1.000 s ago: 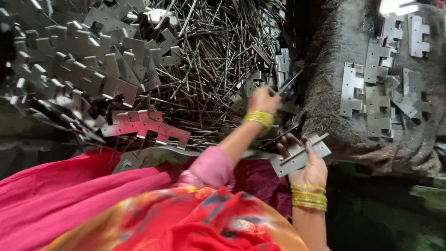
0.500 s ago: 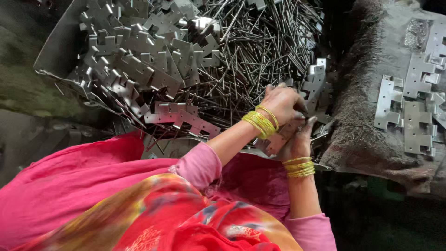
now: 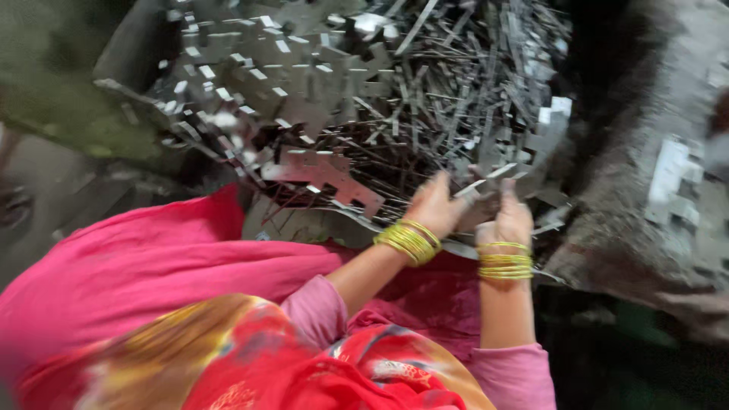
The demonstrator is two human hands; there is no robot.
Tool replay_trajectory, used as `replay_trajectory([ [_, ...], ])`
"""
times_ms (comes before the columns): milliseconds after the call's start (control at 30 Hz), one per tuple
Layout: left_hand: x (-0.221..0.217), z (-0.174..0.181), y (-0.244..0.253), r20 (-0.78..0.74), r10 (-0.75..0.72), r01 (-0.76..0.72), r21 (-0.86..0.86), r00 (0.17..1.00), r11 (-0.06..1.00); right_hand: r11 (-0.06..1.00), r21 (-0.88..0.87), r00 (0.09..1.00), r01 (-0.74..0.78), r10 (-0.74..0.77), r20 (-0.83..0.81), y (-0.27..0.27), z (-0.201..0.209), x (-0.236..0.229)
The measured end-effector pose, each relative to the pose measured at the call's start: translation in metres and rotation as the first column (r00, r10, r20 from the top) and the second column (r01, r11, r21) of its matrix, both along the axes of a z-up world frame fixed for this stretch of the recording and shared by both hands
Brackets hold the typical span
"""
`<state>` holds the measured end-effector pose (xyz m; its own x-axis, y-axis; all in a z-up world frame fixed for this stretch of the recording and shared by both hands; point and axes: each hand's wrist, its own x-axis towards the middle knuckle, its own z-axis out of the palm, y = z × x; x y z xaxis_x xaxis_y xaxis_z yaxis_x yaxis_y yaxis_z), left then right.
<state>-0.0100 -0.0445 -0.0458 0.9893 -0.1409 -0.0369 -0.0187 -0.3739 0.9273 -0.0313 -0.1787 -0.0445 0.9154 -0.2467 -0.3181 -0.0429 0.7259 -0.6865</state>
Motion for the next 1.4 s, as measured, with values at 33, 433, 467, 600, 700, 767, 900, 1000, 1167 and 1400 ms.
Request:
replay_trajectory([
  [33, -0.005, 0.004, 0.002, -0.058, -0.088, 0.083, -0.091, 0.994, 0.992, 0.999, -0.013, 0.994, -0.044, 0.045, 0.097, 0.002, 0.007, 0.002],
  [433, 0.037, 0.072, 0.069, -0.010, -0.654, 0.603, 0.398, 0.756, 0.691, 0.237, -0.874, 0.850, -0.423, 0.439, -0.292, -0.036, 0.055, -0.037],
  [467, 0.041, 0.081, 0.075, -0.028, -0.652, 0.602, 0.414, 0.758, 0.682, 0.321, -0.777, 0.819, -0.541, 0.412, -0.399, -0.033, 0.048, -0.038],
  [600, 0.052, 0.093, 0.126, 0.422, 0.082, -0.367, 0.658, 0.903, 0.658, 0.528, -0.791, 0.945, -0.310, 0.265, -0.193, -0.049, 0.015, -0.050],
  [700, 0.072, 0.060, 0.170, 0.533, 0.308, -0.614, 0.641, 0.788, 0.460, 0.383, -0.923, 0.999, -0.041, 0.018, -0.037, -0.094, -0.002, -0.043],
  [767, 0.071, 0.038, 0.193, 0.429, 0.436, -0.609, 0.623, 0.791, 0.491, 0.086, -0.976, 0.958, 0.199, -0.226, 0.176, -0.126, 0.001, -0.024],
  [900, 0.065, 0.051, 0.196, 0.593, 0.360, -0.681, 0.510, 0.721, 0.525, -0.124, -0.902, 0.793, 0.413, -0.439, 0.423, -0.205, 0.020, 0.045],
  [1000, 0.058, 0.108, 0.172, 0.731, 0.252, -0.702, 0.409, 0.634, 0.583, 0.004, -0.971, 0.691, 0.240, -0.704, 0.167, -0.267, 0.028, 0.098],
  [1167, 0.050, 0.165, 0.135, 0.713, 0.152, -0.514, 0.324, 0.685, 0.794, -0.291, -0.906, 0.540, -0.308, -0.837, 0.085, -0.323, 0.044, 0.141],
  [1400, 0.030, 0.115, 0.035, 0.829, -0.301, -0.008, 0.345, 0.471, 0.939, 0.880, -0.465, 0.991, -0.099, 0.046, -0.123, -0.154, 0.050, 0.034],
])
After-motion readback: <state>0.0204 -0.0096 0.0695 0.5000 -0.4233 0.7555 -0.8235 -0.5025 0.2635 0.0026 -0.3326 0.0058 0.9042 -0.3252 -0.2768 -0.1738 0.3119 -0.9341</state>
